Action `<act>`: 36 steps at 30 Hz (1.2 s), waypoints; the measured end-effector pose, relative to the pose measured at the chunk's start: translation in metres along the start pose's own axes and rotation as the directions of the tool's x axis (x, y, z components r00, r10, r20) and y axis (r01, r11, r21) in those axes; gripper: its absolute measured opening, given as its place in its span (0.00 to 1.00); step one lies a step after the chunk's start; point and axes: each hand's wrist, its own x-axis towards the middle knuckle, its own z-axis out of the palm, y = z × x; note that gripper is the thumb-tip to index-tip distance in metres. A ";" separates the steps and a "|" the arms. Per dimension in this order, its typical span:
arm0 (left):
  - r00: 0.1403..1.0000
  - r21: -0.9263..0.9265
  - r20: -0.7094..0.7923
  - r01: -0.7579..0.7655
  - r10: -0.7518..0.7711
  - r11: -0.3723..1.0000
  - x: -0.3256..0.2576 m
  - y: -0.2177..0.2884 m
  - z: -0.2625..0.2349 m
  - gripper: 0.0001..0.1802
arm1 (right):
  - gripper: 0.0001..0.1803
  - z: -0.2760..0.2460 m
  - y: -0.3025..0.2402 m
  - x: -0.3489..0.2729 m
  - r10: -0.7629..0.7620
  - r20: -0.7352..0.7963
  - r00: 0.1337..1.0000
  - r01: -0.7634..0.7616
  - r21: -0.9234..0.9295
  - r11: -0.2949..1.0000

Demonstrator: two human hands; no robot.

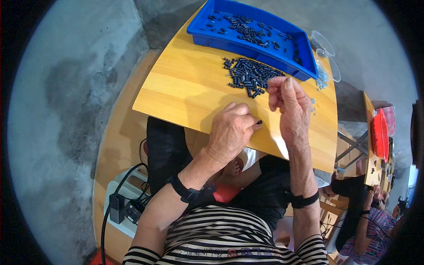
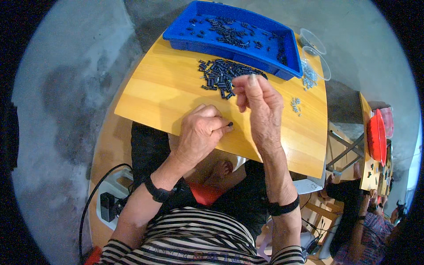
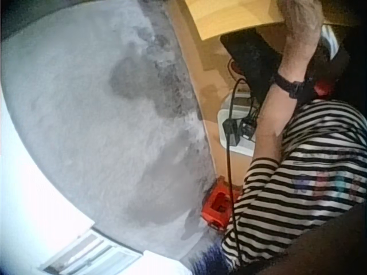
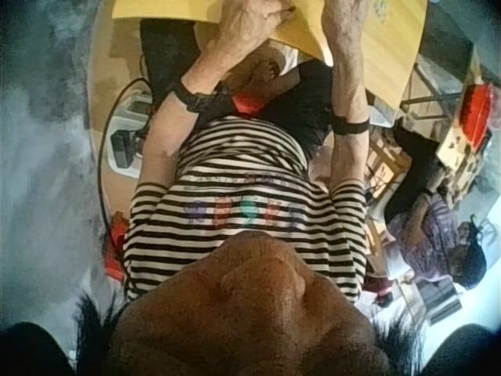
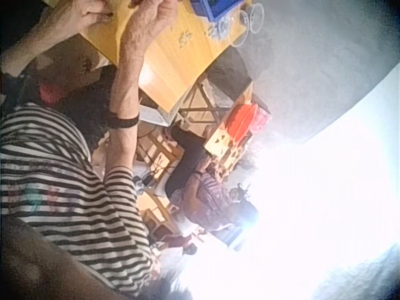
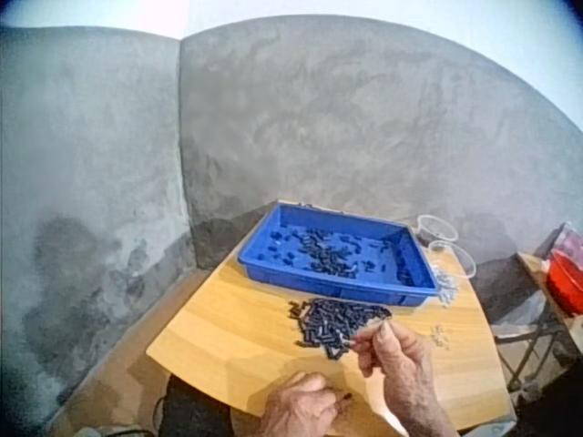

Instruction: Assembling small black plastic components by attaching silver metal clips.

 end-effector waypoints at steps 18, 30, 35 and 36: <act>1.000 -0.040 0.008 -0.001 0.001 0.999 -0.001 -0.002 -0.002 0.08 | 0.18 0.036 0.016 0.015 -0.043 0.210 0.977 0.113 -0.330 0.937; 0.998 -0.120 -0.068 0.004 -0.012 0.993 -0.003 -0.007 0.003 0.08 | 0.21 0.042 0.025 0.014 -0.093 0.281 0.955 0.205 -0.402 0.892; 0.994 -0.173 -0.108 -0.030 0.011 0.984 -0.002 -0.008 0.003 0.10 | 0.28 0.039 0.024 0.013 -0.106 0.349 0.931 0.256 -0.416 0.873; 0.993 -0.169 -0.110 -0.054 0.036 0.984 -0.002 -0.009 0.003 0.10 | 0.30 0.038 0.025 0.014 -0.126 0.368 0.921 0.279 -0.398 0.874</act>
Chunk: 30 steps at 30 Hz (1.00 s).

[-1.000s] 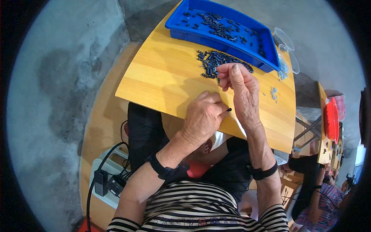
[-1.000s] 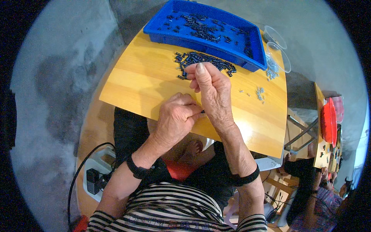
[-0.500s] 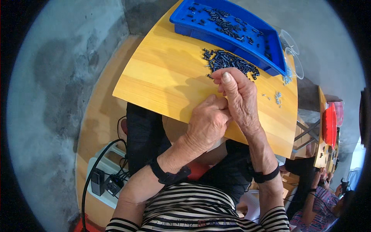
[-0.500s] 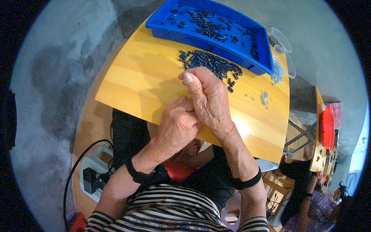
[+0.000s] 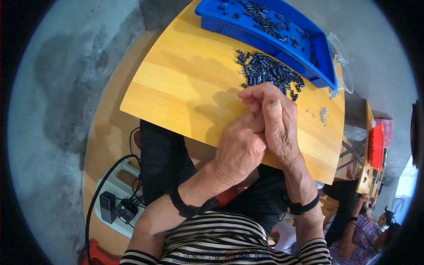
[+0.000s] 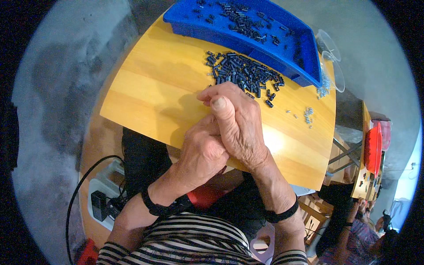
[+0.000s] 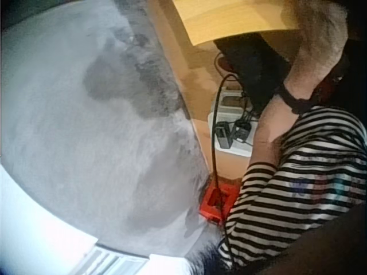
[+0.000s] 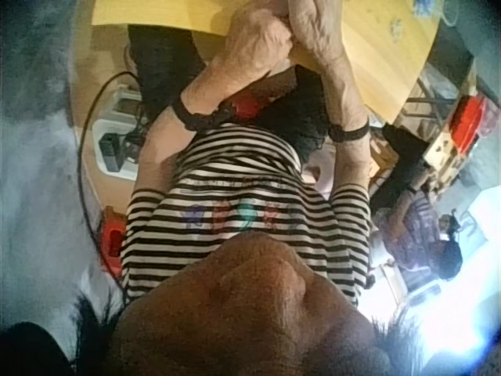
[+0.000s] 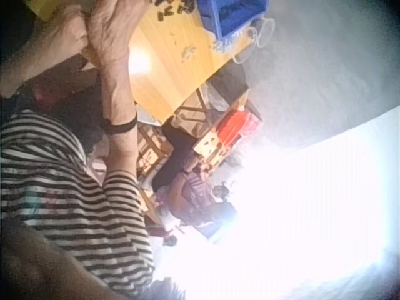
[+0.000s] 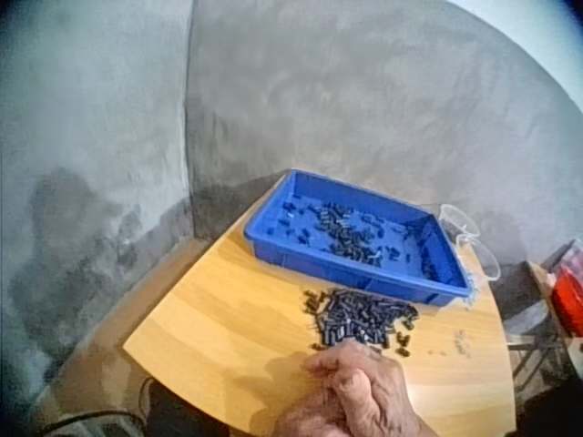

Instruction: Assembling small black plastic components by attaching silver metal clips.

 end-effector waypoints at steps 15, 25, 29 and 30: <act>0.999 -0.019 0.039 0.029 -0.029 0.999 -0.007 -0.004 0.001 0.13 | 0.54 0.001 -0.003 0.008 0.105 0.160 0.982 -0.089 -0.106 0.990; 0.982 -0.133 0.007 0.188 -0.189 0.973 -0.001 0.007 -0.001 0.10 | 0.48 0.001 -0.002 0.005 0.001 0.135 0.991 0.011 -0.088 0.996; 0.993 0.039 0.032 0.108 -0.109 0.993 -0.001 0.008 0.000 0.09 | 0.36 0.005 0.003 0.005 -0.147 0.040 0.988 0.149 -0.047 0.988; 0.991 0.057 0.003 0.131 -0.131 0.990 0.000 0.011 -0.001 0.10 | 0.30 0.002 -0.001 0.008 -0.250 0.063 0.966 0.255 -0.091 0.962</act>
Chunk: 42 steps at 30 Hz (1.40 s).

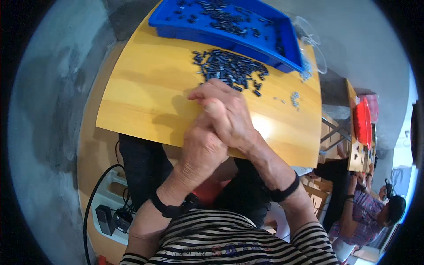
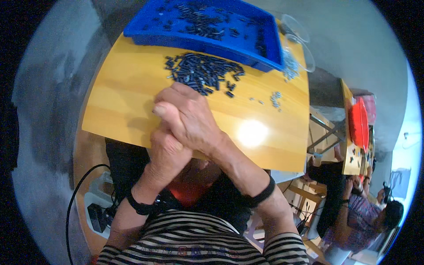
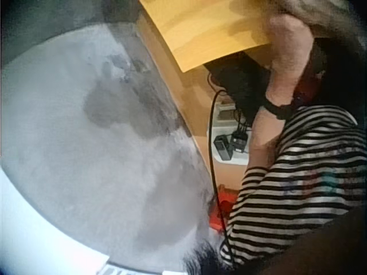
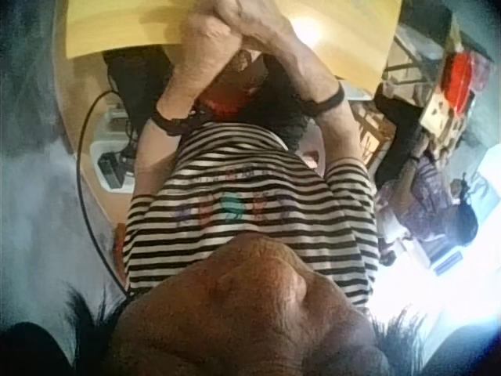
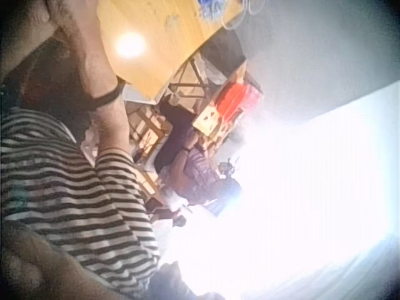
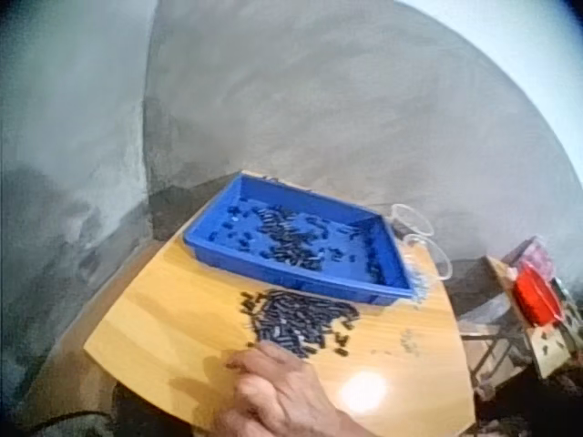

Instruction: Assembling small black plastic components by attaching silver metal clips.

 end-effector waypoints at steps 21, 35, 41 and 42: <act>0.871 -0.218 0.433 0.353 -0.234 0.910 0.021 -0.002 -0.028 0.08 | 0.26 -0.022 -0.043 -0.084 -0.020 -0.150 0.989 -0.031 -0.335 0.942; 0.938 -0.250 0.325 0.208 -0.120 0.946 0.010 -0.005 -0.019 0.07 | 0.19 -0.097 -0.054 -0.146 0.129 -0.609 0.783 -0.418 -0.360 0.834; 0.957 -0.236 0.257 0.201 -0.139 0.951 0.012 -0.005 -0.015 0.06 | 0.18 -0.188 -0.008 -0.258 0.327 -0.778 0.537 -0.618 -0.099 0.780; 0.966 -0.243 0.222 0.189 -0.135 0.951 0.012 -0.005 -0.015 0.05 | 0.17 -0.196 0.002 -0.274 0.364 -0.786 0.500 -0.687 -0.104 0.719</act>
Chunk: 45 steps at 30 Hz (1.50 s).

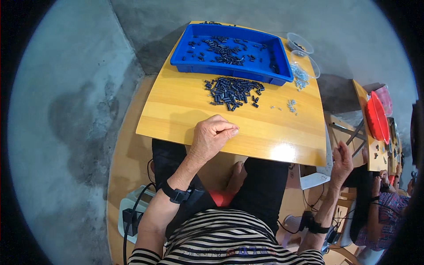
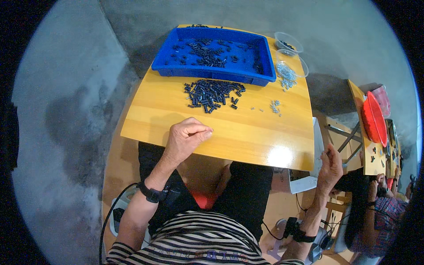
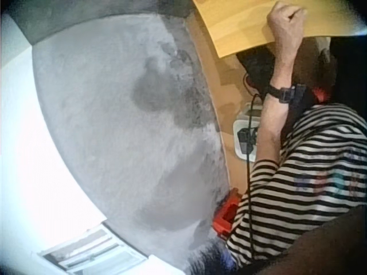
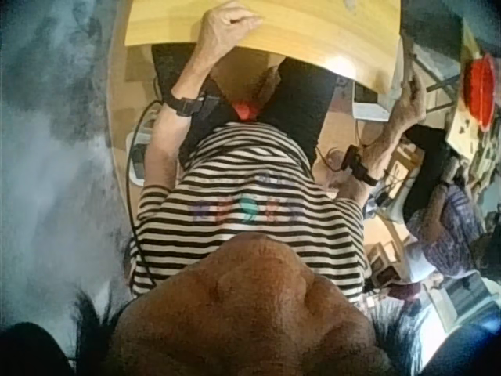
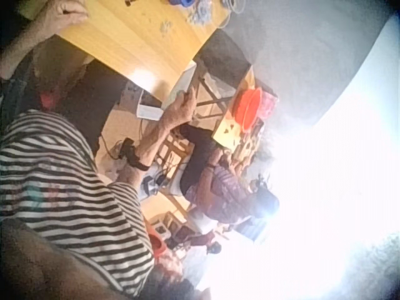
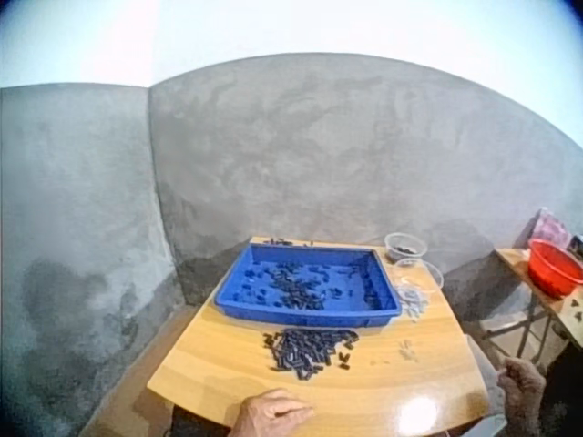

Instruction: Assembling small black plastic components by attaching silver metal clips.

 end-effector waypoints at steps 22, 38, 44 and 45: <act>0.987 0.463 -0.127 -0.027 0.096 0.886 0.040 -0.013 0.015 0.07 | 0.10 0.066 -0.090 0.024 -0.079 0.297 0.951 0.051 0.101 0.994; 0.993 0.320 -0.040 -0.095 0.114 0.943 0.031 -0.013 0.006 0.08 | 0.04 0.187 -0.111 0.030 -0.502 0.388 0.773 0.589 -0.144 0.795; 0.988 0.226 -0.151 0.002 0.033 0.974 0.030 -0.016 0.001 0.13 | 0.04 0.184 -0.120 0.003 -0.448 0.431 0.783 0.537 -0.106 0.837; 0.978 0.223 -0.203 0.004 0.043 0.975 0.029 -0.018 0.001 0.11 | 0.04 0.185 -0.122 -0.001 -0.445 0.425 0.788 0.520 -0.073 0.851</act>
